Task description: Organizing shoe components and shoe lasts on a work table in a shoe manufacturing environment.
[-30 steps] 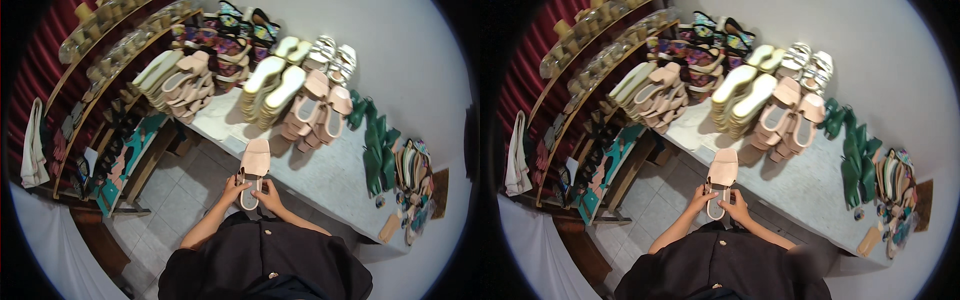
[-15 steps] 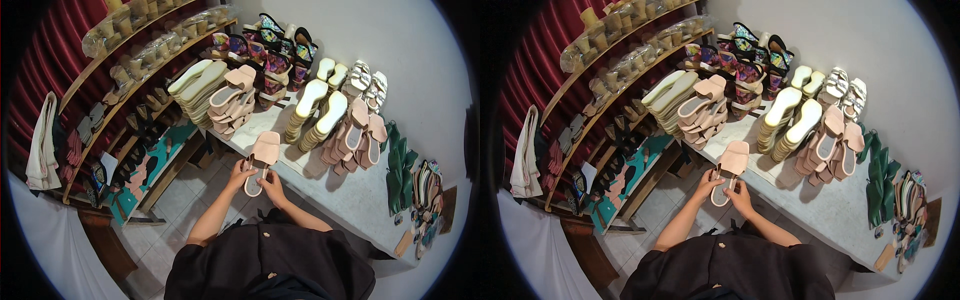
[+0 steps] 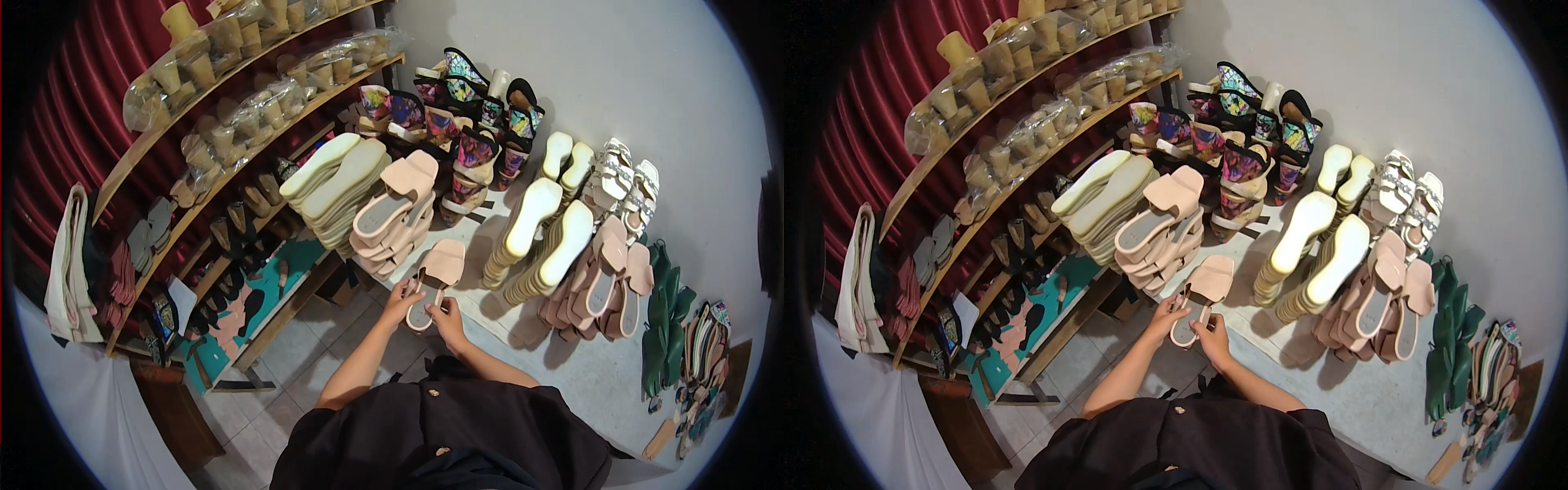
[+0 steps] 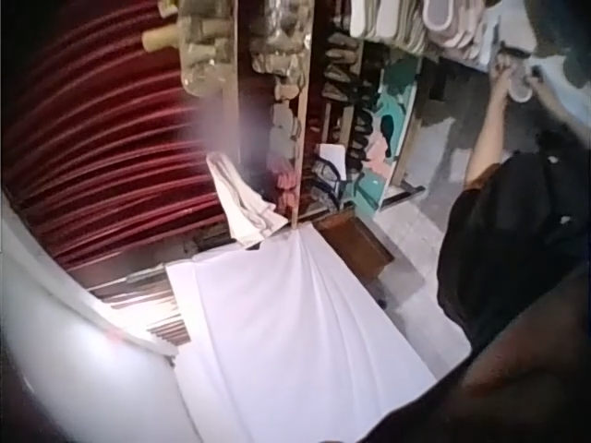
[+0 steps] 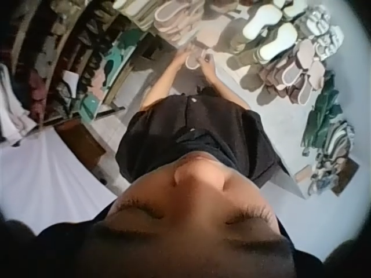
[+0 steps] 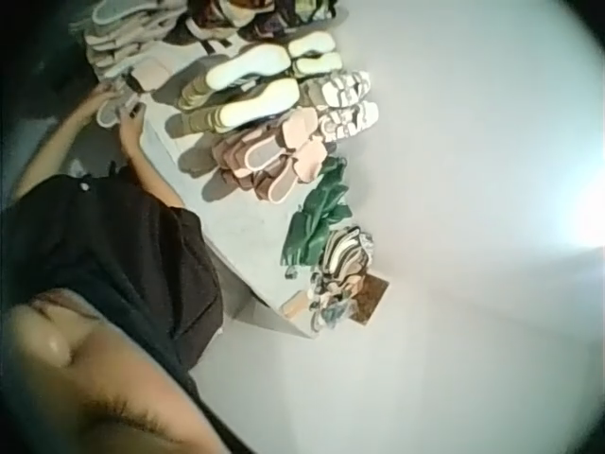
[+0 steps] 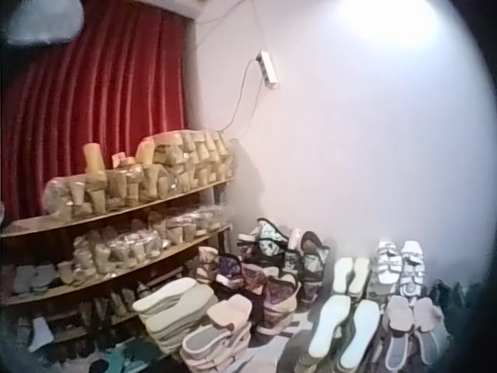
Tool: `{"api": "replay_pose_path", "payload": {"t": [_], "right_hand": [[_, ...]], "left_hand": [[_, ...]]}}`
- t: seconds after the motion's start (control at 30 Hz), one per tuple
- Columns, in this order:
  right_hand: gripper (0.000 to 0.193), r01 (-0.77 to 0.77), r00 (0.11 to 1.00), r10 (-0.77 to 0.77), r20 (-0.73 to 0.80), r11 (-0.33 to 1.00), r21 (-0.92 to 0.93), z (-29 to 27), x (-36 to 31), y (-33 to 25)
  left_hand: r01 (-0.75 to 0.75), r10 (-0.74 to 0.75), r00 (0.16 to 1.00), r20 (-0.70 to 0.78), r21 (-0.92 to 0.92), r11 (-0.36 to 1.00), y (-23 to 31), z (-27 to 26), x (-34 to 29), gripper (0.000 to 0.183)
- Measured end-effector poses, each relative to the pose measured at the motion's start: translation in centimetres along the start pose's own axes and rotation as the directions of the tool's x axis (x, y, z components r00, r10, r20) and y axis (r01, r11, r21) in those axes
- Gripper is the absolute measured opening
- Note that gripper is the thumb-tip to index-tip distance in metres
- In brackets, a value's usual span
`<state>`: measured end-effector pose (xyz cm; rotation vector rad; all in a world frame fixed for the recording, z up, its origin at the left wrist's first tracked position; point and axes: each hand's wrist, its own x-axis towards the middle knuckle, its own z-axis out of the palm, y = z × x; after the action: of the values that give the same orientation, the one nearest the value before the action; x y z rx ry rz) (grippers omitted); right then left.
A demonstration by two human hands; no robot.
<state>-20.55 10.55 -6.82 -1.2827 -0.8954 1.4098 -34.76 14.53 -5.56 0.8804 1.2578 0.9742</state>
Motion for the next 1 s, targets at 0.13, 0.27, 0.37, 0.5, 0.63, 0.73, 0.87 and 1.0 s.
{"api": "replay_pose_path", "payload": {"t": [0.13, 0.27, 0.37, 0.5, 0.63, 0.73, 0.87, 1.0], "right_hand": [[0.047, -0.029, 0.999, 0.029, -0.036, 0.999, -0.025, 0.1, 2.3, 0.2], [0.046, -0.014, 0.996, 0.01, -0.087, 0.999, -0.042, 0.6, 3.8, 0.1], [0.048, -0.041, 0.995, 0.025, -0.098, 0.986, -0.161, 1.0, 3.8, -0.5], [0.056, -0.172, 0.97, 0.015, -0.242, 0.747, -0.642, 1.1, 3.4, -1.5], [0.059, -0.156, 0.974, 0.008, -0.228, 0.756, -0.636, 0.6, 3.5, -1.7], [0.058, -0.124, 0.979, 0.008, -0.205, 0.82, -0.559, 0.4, 4.0, -1.0], [0.063, -0.161, 0.978, 0.075, -0.197, 0.867, -0.472, 0.8, 3.9, -0.8], [0.065, -0.141, 0.981, 0.088, -0.172, 0.933, -0.331, 2.1, 4.3, -1.5]], "left_hand": [[0.054, -0.05, 0.997, 0.061, -0.063, 0.997, 1.8, 0.3, 0.9, 0.07], [0.044, -0.028, 0.993, 0.117, -0.143, 0.989, 0.3, -0.8, 2.8, 0.062], [-0.009, 0.017, 1.0, 0.025, -0.308, 0.951, -2.1, -1.1, 2.9, 0.06], [-0.444, 0.447, 0.894, -0.02, -0.157, 0.882, -5.4, -1.0, 0.2, 0.091], [-0.39, 0.405, 0.907, 0.114, 0.587, 0.709, -3.4, 0.4, -2.6, 0.106], [-0.325, 0.374, 0.925, 0.072, 0.659, 0.678, -4.5, 0.1, -1.4, 0.099], [-0.265, 0.308, 0.951, 0.039, 0.616, 0.742, -4.8, -0.7, -0.9, 0.087], [-0.251, 0.248, 0.966, 0.069, 0.467, 0.848, -5.0, -2.4, 0.6, 0.083]]}}
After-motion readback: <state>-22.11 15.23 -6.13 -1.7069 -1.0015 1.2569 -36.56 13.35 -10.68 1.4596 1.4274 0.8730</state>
